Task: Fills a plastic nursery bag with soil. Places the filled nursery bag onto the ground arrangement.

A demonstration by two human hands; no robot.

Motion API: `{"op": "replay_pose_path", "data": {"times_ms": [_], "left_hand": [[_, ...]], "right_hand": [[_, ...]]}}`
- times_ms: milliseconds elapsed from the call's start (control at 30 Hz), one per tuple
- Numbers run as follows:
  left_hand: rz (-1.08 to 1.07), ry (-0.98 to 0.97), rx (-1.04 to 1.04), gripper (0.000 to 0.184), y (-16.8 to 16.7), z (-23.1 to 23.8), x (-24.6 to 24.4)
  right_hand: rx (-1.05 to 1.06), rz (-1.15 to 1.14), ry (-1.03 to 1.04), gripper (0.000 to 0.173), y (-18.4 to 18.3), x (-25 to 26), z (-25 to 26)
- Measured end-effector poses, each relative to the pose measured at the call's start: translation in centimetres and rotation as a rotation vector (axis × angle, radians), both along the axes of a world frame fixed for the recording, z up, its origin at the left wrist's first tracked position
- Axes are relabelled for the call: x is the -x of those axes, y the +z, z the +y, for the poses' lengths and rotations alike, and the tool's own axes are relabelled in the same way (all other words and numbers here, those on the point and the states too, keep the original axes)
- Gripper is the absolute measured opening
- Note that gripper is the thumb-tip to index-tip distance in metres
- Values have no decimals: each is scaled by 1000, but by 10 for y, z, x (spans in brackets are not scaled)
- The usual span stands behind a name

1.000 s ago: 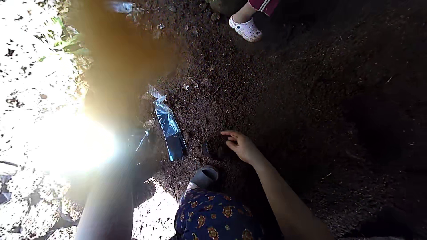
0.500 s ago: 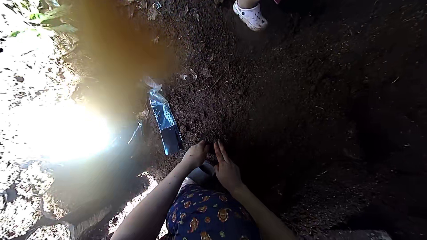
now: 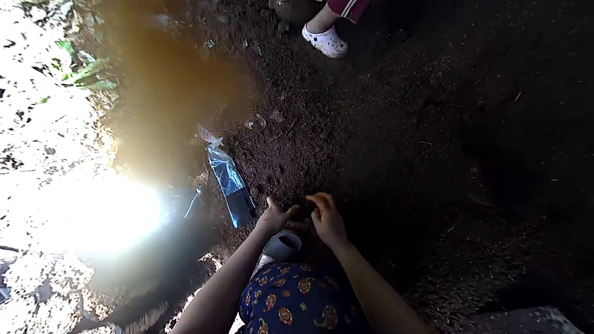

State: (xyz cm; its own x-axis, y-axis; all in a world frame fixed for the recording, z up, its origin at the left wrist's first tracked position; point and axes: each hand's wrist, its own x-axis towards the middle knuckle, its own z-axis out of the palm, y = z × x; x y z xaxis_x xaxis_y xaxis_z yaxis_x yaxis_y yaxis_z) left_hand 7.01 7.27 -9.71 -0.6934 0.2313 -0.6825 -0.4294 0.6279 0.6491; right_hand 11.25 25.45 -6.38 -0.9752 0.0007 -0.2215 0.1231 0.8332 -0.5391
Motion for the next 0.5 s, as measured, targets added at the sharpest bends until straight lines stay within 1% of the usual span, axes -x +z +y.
{"op": "replay_pose_path", "data": {"times_ms": [33, 67, 133, 167, 233, 300, 367, 433, 500], "left_hand": [[-33, -29, 16, 97, 0, 5, 3], [-62, -62, 25, 99, 0, 9, 7], [-93, -92, 34, 97, -1, 14, 12], [-103, -95, 45, 96, 1, 16, 14], [-119, -89, 55, 95, 7, 18, 14], [-119, -60, 35, 92, 4, 17, 13], [-102, -15, 32, 85, -3, 19, 10], [-103, 15, -12, 80, -12, 16, 8], [-52, 1, -24, 83, -13, 7, 9]], "right_hand": [[112, -29, -83, 43, -8, 8, 7], [231, -126, -138, 48, -16, 16, 12], [422, -437, -198, 58, -19, 28, 19], [494, -550, -222, 61, -18, 31, 19], [556, -630, -261, 62, -19, 36, 17], [591, -627, -264, 62, -26, 38, 17], [593, -621, -251, 65, -29, 38, 16], [503, -621, -200, 67, -24, 39, 16], [330, -500, -80, 64, -16, 42, 16]]}}
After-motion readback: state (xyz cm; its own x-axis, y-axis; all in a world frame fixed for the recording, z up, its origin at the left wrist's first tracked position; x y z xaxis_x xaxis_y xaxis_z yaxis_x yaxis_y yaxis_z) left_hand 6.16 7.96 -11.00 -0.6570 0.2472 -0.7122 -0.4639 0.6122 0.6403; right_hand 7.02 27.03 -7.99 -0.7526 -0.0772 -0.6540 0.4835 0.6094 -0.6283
